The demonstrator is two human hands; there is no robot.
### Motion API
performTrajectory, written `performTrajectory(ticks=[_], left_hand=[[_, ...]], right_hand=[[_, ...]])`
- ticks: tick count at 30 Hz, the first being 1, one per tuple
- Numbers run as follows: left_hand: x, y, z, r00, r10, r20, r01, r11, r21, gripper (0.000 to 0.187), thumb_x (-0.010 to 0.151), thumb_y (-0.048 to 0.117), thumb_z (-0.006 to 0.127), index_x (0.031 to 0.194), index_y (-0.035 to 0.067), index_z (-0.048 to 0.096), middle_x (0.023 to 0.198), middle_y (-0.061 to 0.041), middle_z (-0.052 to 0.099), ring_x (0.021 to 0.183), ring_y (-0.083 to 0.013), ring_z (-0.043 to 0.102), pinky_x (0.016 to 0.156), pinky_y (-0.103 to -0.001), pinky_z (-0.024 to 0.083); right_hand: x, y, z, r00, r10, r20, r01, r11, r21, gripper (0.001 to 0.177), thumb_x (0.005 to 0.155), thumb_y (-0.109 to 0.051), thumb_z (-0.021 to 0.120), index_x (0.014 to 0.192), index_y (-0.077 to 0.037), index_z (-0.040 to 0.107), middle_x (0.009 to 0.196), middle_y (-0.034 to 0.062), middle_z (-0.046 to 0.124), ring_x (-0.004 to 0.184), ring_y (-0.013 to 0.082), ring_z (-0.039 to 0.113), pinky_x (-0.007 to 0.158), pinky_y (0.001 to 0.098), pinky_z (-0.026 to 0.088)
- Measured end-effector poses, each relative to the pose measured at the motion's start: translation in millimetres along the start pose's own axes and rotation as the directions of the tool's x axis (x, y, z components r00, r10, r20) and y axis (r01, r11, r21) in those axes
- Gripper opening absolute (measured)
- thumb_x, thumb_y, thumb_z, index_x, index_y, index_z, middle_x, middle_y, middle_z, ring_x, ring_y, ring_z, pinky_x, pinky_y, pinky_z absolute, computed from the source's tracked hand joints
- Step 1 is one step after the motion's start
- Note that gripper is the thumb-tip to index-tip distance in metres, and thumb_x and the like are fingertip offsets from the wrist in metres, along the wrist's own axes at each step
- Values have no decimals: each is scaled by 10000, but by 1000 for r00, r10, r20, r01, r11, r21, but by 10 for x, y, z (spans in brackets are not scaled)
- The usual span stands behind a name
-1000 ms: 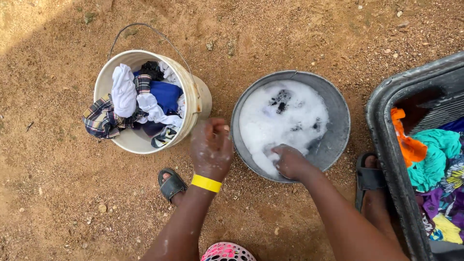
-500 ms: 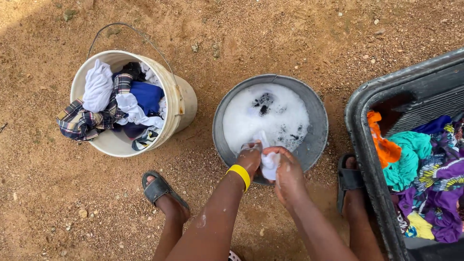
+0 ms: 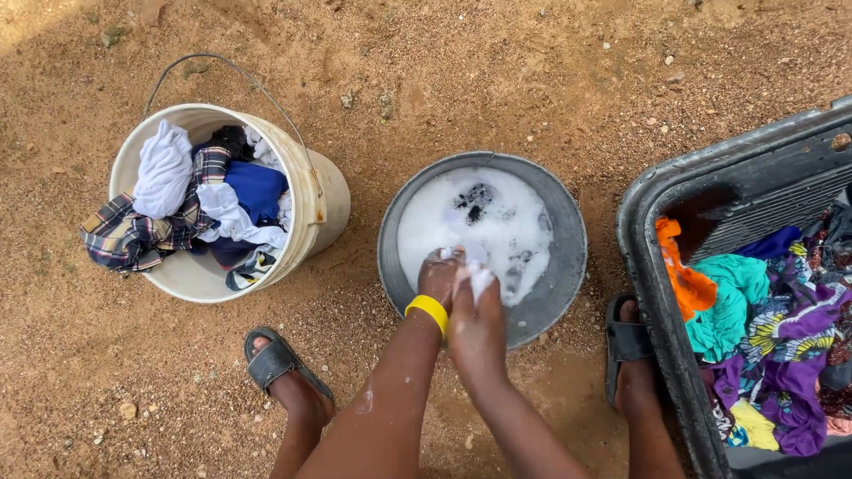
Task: Hand washing clothes in a bucket of soapy water outdoors.
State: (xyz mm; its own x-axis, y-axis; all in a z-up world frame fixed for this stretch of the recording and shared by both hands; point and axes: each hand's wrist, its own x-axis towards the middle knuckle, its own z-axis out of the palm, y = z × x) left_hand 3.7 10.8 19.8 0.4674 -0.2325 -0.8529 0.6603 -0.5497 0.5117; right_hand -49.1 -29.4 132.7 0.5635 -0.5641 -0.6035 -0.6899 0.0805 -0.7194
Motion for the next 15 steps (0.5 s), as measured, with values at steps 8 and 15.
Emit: performTrajectory(ticks=[8, 15], left_hand=[[-324, 326, -317, 939, -238, -247, 189, 960, -206, 559, 996, 254, 674, 1470, 36, 472, 1422, -178, 561, 1246, -264, 574, 1061, -362, 430], [313, -445, -413, 931, -112, -346, -18, 936, -353, 720, 910, 205, 721, 1522, 74, 366, 1330, -257, 558, 1025, -242, 648, 913, -397, 523]], right_hand=[[974, 246, -122, 940, 325, -106, -316, 944, 94, 248, 990, -129, 572, 1205, -26, 642, 1076, 175, 714, 940, 294, 708, 812, 438, 544], [1440, 610, -432, 934, -348, -78, 279, 851, -445, 285, 799, -45, 732, 1071, -34, 650, 1065, 210, 713, 1008, 351, 687, 880, 421, 516]])
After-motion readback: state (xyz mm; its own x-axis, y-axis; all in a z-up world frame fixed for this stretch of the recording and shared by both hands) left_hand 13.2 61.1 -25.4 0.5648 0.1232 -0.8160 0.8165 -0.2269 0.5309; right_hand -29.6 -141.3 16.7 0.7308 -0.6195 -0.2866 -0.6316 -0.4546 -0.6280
